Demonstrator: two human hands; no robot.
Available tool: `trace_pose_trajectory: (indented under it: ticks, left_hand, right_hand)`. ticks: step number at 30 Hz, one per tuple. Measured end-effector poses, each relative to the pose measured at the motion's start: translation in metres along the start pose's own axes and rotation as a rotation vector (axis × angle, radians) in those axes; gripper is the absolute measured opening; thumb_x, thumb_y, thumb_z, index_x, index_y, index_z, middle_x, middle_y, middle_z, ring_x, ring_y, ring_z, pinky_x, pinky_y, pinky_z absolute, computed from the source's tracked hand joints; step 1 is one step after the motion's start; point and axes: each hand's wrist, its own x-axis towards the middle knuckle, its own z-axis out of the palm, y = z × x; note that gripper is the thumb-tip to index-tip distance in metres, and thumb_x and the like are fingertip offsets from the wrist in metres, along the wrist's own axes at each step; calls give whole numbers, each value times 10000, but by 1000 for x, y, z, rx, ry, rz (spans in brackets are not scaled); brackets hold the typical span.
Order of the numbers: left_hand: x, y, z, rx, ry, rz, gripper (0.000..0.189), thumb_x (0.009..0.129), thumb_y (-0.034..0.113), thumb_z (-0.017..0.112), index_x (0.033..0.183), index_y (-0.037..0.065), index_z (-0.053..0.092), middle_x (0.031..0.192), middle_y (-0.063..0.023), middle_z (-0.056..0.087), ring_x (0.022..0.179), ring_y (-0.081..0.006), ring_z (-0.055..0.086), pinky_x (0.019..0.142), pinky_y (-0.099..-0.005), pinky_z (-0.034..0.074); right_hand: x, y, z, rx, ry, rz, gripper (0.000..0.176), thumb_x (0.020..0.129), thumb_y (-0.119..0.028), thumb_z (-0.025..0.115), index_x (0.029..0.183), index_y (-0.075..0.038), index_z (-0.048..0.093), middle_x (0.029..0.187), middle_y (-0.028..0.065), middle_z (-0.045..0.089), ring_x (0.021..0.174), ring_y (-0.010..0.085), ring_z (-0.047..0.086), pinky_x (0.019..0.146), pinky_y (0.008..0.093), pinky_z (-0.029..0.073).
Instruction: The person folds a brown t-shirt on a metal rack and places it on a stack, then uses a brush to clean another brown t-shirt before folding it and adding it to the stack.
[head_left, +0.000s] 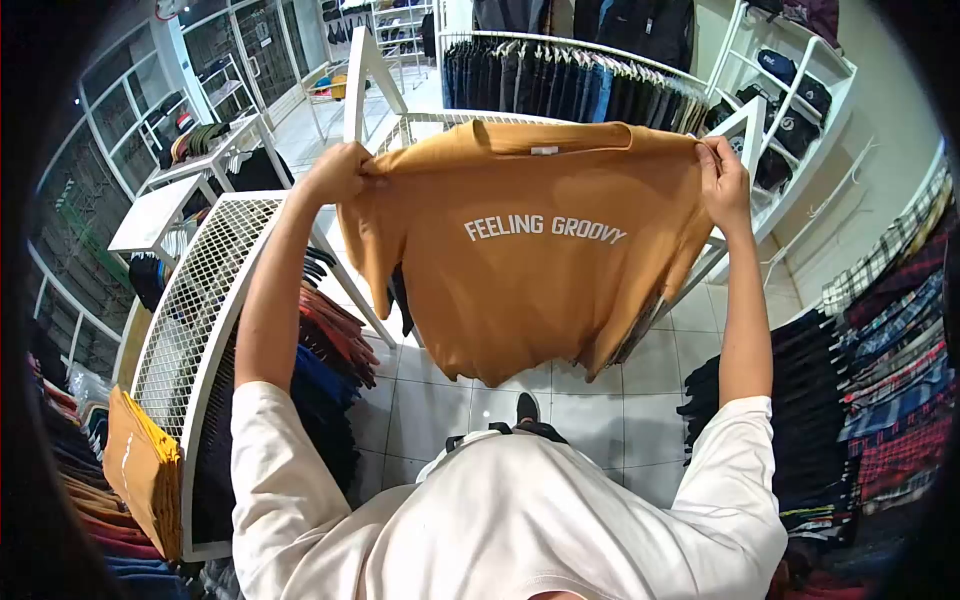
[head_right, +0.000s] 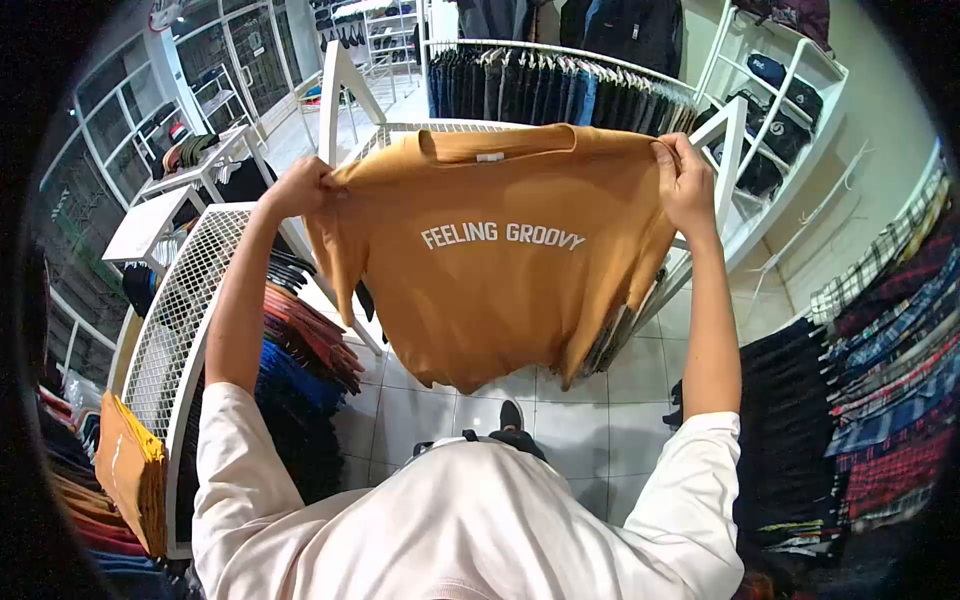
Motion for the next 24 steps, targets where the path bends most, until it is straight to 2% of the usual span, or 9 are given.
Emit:
trace_pose_trajectory:
  ticks: [3, 8, 12, 13, 15, 19, 21, 23, 24]
  left_hand:
    - [7, -21, 31, 257, 304, 171, 114, 819, 162, 742, 874, 66, 763, 929, -198, 708, 817, -390, 704, 698, -469, 557]
    - [17, 54, 17, 280, 327, -356, 355, 853, 68, 610, 1185, 139, 713, 1116, -228, 690, 869, -405, 712, 765, -466, 570]
    - [22, 72, 16, -141, 525, -228, 366, 892, 51, 604, 1240, 112, 703, 1181, -209, 699, 932, -335, 731, 812, -415, 577]
    - [22, 79, 14, -502, 491, 5, 355, 919, 57, 604, 1262, 89, 691, 1183, -168, 707, 967, -271, 717, 849, -378, 567]
    - [22, 93, 11, -857, 430, 253, 346, 946, 64, 604, 1284, 67, 680, 1184, -127, 716, 1002, -207, 704, 885, -340, 557]
    - [1, 135, 0, -1197, 117, 308, 344, 1000, 93, 594, 1335, 54, 661, 1167, -32, 705, 1024, -110, 658, 909, -265, 536]
    - [-6, 147, -5, -1407, -53, 345, 359, 996, 127, 624, 1348, 70, 661, 1158, -40, 710, 1003, -114, 663, 898, -251, 543]
    - [-5, 143, 0, -1413, -94, 437, 377, 983, 115, 632, 1355, 52, 651, 1176, -60, 711, 999, -117, 673, 894, -246, 551]
    - [-10, 141, 0, -1496, -137, 443, 377, 979, 71, 609, 1352, 32, 646, 1199, -76, 707, 1008, -118, 677, 900, -249, 553]
  right_hand:
    - [-21, -16, -14, 13, -31, 54, 197, 1052, -186, 576, 1019, 7, 601, 827, 73, 626, 788, 108, 586, 741, 291, 489]
    - [-74, -45, -37, 413, -157, 325, 236, 1090, -216, 496, 1013, -16, 597, 931, -46, 526, 867, 49, 455, 782, 215, 393]
    - [-109, -49, -57, 818, -808, 443, 314, 979, -353, 693, 1017, -46, 641, 873, -34, 577, 777, 37, 502, 670, 193, 403]
    - [-109, -53, -48, 980, -963, 441, 307, 969, -331, 710, 1034, -38, 650, 859, -23, 580, 741, 44, 507, 621, 188, 406]
    - [-103, -73, -8, 1078, -829, 452, 348, 953, -319, 738, 1108, -21, 650, 891, 11, 628, 715, 44, 541, 547, 172, 382]
    - [-82, -89, 92, 810, -349, 415, 616, 908, -270, 794, 1397, -29, 507, 1211, 123, 636, 1096, 172, 625, 880, 303, 540]
    - [-76, -92, 133, 795, -257, 387, 794, 873, -227, 830, 1500, -25, 386, 1337, 151, 577, 1239, 230, 566, 1032, 372, 494]
    - [-65, -101, 161, 1050, -269, 359, 902, 845, -171, 850, 1544, -21, 300, 1403, 136, 539, 1237, 202, 563, 1013, 352, 504]
    - [-63, -115, 162, 1138, -270, 413, 752, 870, -132, 817, 1492, 2, 416, 1314, 97, 608, 1168, 164, 594, 981, 326, 510]
